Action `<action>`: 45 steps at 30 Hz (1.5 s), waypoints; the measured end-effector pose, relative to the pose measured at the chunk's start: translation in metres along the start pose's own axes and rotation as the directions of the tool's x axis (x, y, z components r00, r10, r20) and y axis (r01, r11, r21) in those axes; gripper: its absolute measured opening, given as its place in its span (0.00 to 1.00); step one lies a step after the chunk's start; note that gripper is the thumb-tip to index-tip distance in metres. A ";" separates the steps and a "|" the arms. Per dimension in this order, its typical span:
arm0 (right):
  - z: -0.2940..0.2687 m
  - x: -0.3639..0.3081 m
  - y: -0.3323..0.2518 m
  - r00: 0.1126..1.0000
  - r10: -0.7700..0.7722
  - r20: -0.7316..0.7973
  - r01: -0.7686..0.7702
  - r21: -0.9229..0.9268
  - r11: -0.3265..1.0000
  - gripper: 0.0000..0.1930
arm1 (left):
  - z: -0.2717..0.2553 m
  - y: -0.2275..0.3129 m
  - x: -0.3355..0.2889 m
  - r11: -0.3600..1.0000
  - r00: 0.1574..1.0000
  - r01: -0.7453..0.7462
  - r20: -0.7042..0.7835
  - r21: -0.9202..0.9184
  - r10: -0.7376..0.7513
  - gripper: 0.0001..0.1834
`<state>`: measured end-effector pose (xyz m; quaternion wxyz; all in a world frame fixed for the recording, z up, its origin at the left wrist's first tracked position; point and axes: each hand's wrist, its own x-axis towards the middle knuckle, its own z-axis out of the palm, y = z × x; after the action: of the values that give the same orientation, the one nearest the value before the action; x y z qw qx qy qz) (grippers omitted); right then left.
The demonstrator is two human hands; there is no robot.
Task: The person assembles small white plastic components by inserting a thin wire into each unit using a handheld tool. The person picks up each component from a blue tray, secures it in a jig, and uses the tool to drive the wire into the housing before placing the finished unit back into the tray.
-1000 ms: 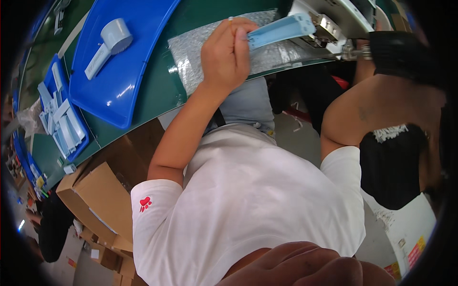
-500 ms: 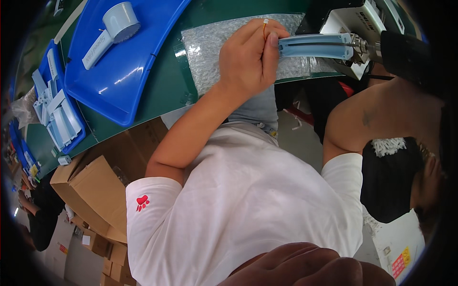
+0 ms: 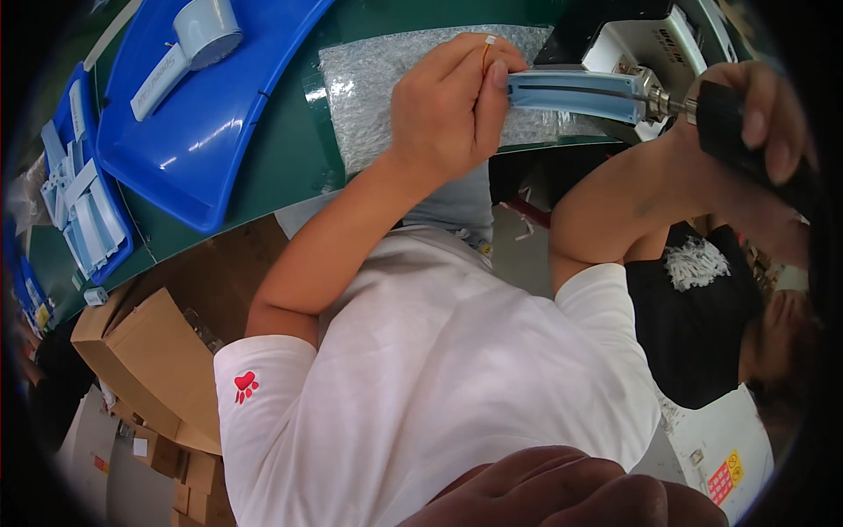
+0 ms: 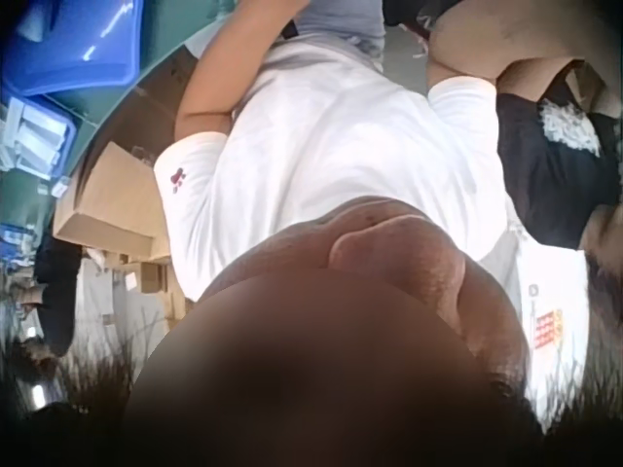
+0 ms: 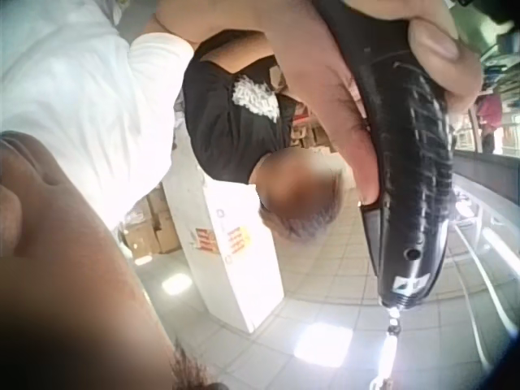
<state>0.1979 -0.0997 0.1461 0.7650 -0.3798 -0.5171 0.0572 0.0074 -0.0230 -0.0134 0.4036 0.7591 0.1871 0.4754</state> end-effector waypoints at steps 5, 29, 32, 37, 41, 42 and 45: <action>-0.007 0.010 -0.013 0.998 -0.012 -0.058 0.016 0.071 0.997 0.24 | -0.006 0.007 0.006 0.999 0.999 0.009 0.040 0.043 -0.011 0.14; -0.055 0.004 0.034 0.988 -0.023 -0.151 -0.048 -0.451 0.891 0.40 | -0.092 -0.338 0.479 0.346 0.736 0.550 -0.246 0.760 -0.631 0.24; -0.061 0.003 0.030 0.983 -0.038 -0.177 -0.073 -0.580 0.812 0.45 | -0.032 -0.316 0.453 0.601 0.665 0.742 -0.207 0.297 -0.718 0.30; -0.066 0.000 0.021 0.988 -0.110 -0.111 0.047 -0.465 0.884 0.39 | -0.155 -0.184 0.343 0.720 0.927 0.081 0.212 0.690 -0.308 0.23; -0.041 0.009 0.021 0.886 -0.380 -0.266 0.224 -0.472 0.853 0.29 | -0.249 -0.052 0.232 0.676 0.757 0.177 0.341 0.715 -0.558 0.23; -0.039 0.004 0.019 0.793 -0.560 -0.240 0.335 -0.597 0.729 0.25 | -0.258 -0.038 0.203 0.655 0.681 0.147 0.405 0.741 -0.610 0.33; -0.007 -0.037 0.014 0.813 -0.559 -0.165 0.413 -0.514 0.752 0.22 | -0.258 -0.038 0.128 0.639 0.741 -0.089 0.479 0.764 -0.470 0.36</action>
<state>0.1914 -0.1107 0.1083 0.7127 -0.4024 -0.4711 -0.3289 -0.1527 0.1980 0.0867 0.1456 0.9426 0.3001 0.0168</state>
